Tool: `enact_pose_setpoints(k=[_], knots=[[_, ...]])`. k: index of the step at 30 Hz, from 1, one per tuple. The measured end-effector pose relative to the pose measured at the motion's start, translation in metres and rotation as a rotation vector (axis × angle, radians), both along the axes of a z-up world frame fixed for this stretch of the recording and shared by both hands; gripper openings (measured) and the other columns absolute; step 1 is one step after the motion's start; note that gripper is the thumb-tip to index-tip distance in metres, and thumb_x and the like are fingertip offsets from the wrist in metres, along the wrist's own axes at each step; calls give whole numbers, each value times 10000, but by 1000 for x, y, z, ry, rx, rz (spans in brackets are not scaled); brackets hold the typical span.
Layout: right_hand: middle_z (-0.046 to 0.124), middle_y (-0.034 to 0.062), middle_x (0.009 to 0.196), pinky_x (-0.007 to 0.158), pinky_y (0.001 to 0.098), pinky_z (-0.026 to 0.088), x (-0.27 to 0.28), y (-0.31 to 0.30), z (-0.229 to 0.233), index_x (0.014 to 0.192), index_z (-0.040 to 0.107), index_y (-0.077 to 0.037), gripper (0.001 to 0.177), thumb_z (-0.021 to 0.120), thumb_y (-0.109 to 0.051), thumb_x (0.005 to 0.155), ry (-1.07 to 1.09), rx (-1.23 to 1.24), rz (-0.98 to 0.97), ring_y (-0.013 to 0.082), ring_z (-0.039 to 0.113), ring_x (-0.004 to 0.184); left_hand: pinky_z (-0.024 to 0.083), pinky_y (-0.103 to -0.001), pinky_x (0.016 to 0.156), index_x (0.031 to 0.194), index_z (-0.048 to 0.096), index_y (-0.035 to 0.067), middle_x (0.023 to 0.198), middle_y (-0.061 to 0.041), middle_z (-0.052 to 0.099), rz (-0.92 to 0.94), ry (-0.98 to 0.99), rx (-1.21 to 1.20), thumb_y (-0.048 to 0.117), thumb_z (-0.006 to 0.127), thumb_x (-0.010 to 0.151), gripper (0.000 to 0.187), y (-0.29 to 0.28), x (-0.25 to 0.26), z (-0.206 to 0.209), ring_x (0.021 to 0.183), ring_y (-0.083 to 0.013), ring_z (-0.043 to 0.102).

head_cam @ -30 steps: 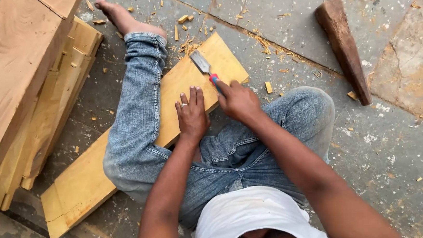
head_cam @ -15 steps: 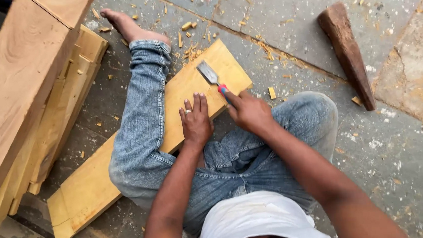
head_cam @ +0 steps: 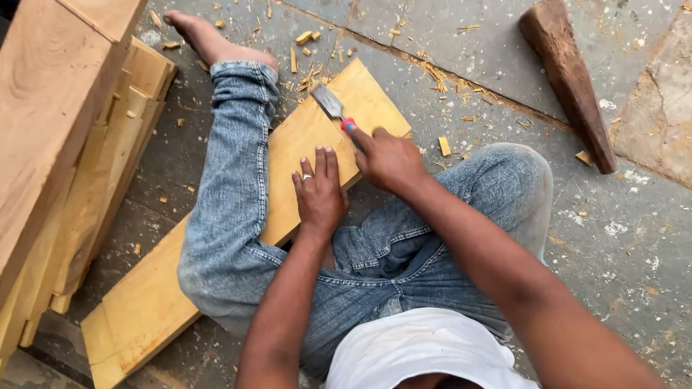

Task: Working with wood pieces using a chisel and adhesives while seated on the ground.

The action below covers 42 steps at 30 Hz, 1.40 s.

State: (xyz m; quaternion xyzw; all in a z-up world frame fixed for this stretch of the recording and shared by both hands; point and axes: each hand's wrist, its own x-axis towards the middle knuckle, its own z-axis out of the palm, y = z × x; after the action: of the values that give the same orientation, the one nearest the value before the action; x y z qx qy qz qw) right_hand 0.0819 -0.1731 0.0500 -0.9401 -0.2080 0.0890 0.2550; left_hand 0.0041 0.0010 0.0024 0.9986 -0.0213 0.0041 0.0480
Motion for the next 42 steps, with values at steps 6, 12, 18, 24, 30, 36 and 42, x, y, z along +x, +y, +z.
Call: enact_pose_setpoints(k=[6, 12, 18, 24, 30, 36, 42], knots=[[656, 193, 917, 608, 540, 554, -14, -3, 1, 1435, 564, -251, 532, 625, -350, 916, 29, -19, -30, 425, 678, 689, 392, -659, 1071, 1512, 383, 25, 1564, -189, 419, 20, 81, -14, 177, 809, 717, 915, -3, -2, 7, 1337, -501, 486], [652, 181, 937, 645, 540, 557, -11, -4, 13, 1419, 568, -229, 485, 612, -366, 956, 82, -29, -23, 414, 686, 742, 388, -660, 1072, 1515, 388, 30, 1558, -189, 422, 1, 16, 10, 181, 806, 722, 909, 0, 7, 6, 1334, -499, 484], [675, 152, 1029, 796, 522, 555, 2, -12, -4, 1401, 597, -235, 441, 638, -329, 972, 47, 181, -140, 405, 684, 924, 381, -656, 1096, 1527, 386, 21, 1581, -191, 414, 4, 54, 2, 184, 793, 760, 884, 0, 2, 8, 1366, -501, 461], [599, 205, 1110, 840, 440, 526, 30, -65, 5, 1483, 455, -67, 666, 710, -219, 888, -152, 558, -220, 360, 636, 969, 373, -677, 1062, 1480, 427, -18, 1545, -248, 417, 30, 81, -36, 377, 810, 750, 914, -7, 13, 38, 1344, -539, 452], [691, 184, 1101, 941, 452, 528, 112, -91, -24, 1283, 588, -89, 391, 714, -234, 943, 288, 215, -437, 348, 688, 1047, 529, -483, 958, 1310, 656, 50, 1278, -194, 704, 198, 18, -512, 376, 597, 955, 485, 43, 70, -1, 1128, -395, 681], [638, 174, 1171, 948, 530, 462, 121, -104, -57, 1167, 603, -69, 438, 824, -268, 845, 206, -27, -625, 377, 616, 1118, 201, -556, 1180, 1503, 328, -51, 1585, -287, 279, 344, 140, -283, 557, 544, 1032, 799, 24, 143, -42, 1470, -451, 237], [587, 223, 1179, 919, 524, 455, 127, -99, -72, 1214, 589, -43, 490, 819, -184, 804, 126, -180, -671, 413, 571, 1112, 301, -477, 1231, 1581, 335, -17, 1574, -280, 431, -213, 173, -712, 514, 541, 1050, 779, -75, 55, -6, 1485, -411, 391]])
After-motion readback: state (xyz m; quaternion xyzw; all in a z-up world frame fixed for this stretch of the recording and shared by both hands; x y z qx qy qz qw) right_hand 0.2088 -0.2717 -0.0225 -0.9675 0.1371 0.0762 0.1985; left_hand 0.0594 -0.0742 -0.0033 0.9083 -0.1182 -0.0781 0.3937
